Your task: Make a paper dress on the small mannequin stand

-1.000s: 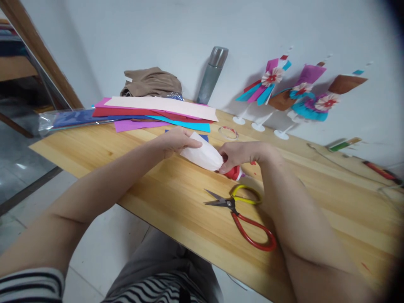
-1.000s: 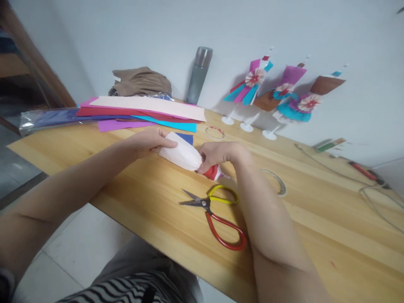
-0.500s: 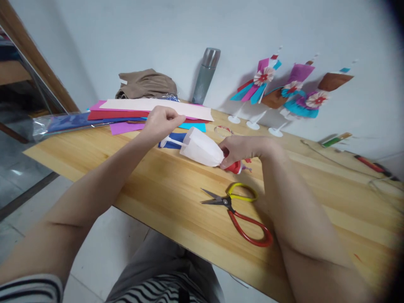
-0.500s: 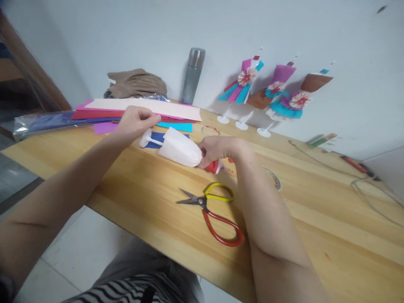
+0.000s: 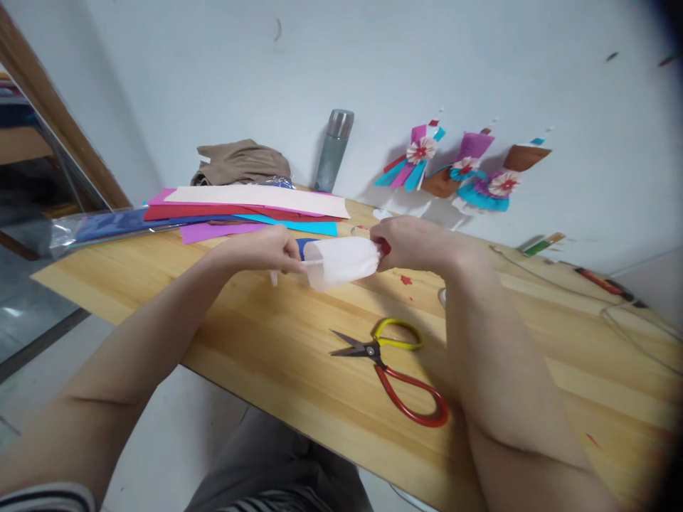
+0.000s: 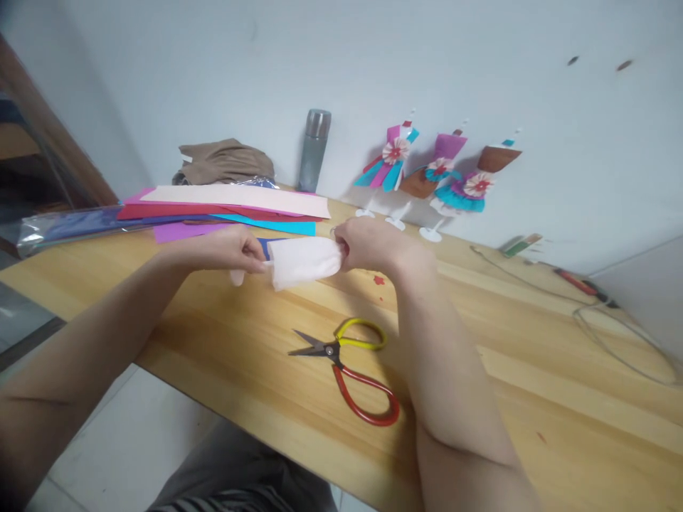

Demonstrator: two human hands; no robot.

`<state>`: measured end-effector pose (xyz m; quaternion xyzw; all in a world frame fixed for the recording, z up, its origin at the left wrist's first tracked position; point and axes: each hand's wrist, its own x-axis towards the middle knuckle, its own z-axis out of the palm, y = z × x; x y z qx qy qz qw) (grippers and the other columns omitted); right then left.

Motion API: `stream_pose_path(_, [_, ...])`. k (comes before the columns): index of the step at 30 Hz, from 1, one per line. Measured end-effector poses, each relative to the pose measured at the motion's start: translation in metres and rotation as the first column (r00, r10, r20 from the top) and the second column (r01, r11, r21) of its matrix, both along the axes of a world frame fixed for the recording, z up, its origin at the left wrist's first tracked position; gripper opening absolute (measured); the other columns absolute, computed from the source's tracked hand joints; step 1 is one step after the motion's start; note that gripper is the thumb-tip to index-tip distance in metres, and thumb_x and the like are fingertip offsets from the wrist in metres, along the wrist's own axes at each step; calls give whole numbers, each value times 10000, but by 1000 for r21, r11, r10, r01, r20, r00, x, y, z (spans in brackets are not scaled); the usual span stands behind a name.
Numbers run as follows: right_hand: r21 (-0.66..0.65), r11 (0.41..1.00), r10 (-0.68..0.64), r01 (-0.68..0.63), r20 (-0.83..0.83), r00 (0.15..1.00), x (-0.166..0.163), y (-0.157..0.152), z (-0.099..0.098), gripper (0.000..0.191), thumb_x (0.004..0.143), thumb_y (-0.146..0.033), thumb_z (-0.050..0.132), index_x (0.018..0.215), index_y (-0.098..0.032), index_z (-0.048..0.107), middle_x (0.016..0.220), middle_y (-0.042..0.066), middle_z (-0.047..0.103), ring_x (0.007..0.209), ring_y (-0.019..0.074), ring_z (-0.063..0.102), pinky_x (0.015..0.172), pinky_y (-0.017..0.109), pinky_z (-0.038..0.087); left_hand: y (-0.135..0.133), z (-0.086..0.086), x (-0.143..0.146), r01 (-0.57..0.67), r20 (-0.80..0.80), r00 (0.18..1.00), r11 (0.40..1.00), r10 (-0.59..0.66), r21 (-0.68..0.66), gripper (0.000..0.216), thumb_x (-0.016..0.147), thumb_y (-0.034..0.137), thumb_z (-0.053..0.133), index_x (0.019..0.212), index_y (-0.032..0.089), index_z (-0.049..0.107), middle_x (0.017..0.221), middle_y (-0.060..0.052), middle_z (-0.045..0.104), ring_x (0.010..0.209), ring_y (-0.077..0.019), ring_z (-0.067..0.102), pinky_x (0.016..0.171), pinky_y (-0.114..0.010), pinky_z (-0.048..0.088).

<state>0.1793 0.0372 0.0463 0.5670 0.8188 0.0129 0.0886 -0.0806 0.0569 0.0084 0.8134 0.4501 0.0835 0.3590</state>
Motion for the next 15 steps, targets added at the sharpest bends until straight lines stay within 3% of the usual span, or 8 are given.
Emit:
stream_pose_path(3, [71, 997, -6, 3, 32, 999, -1, 1, 3, 64, 756, -131, 652, 807, -168, 643, 874, 77, 669, 772, 192, 601, 618, 290, 372, -1, -5, 5, 33, 27, 999, 995, -30, -98, 133, 665, 289, 689, 598, 174, 692, 570, 9, 609, 498, -117, 545, 491, -219, 320])
stream_pose_path(6, [217, 976, -5, -8, 61, 998, 1, 7, -3, 208, 809, -52, 561, 946, -144, 687, 1114, 143, 656, 1092, 295, 606, 862, 375, 452, 1, -15, 12, -26, 144, 989, 990, 46, -140, 156, 648, 284, 665, 549, 165, 647, 559, 5, 595, 461, -93, 487, 503, -218, 343])
stream_pose_path(9, [390, 918, 48, -68, 62, 997, 4, 14, -15, 374, 865, -35, 468, 1163, -146, 664, 1345, 181, 571, 1389, 379, 420, 1083, 559, 351, 3, -26, 18, -74, 255, 959, 977, 125, -200, 215, 630, 336, 679, 525, 160, 611, 563, -5, 582, 465, -91, 466, 515, -228, 368])
stream_pose_path(12, [432, 900, 47, -50, 18, 999, 5, 20, -27, 459, 911, -85, 436, 1337, -176, 580, 1496, 186, 463, 1479, 416, 294, 1120, 684, 261, 4, -36, 23, -89, 305, 939, 969, 159, -232, 246, 623, 367, 688, 527, 153, 615, 560, -15, 583, 493, -98, 471, 522, -230, 382])
stream_pose_path(15, [438, 898, 37, -32, -3, 999, 5, 23, -33, 516, 938, -129, 412, 1446, -178, 490, 1576, 207, 374, 1500, 438, 250, 1119, 733, 231, 4, -45, 27, -88, 340, 925, 966, 170, -244, 270, 613, 390, 704, 527, 143, 638, 542, -22, 587, 520, -105, 479, 515, -220, 378])
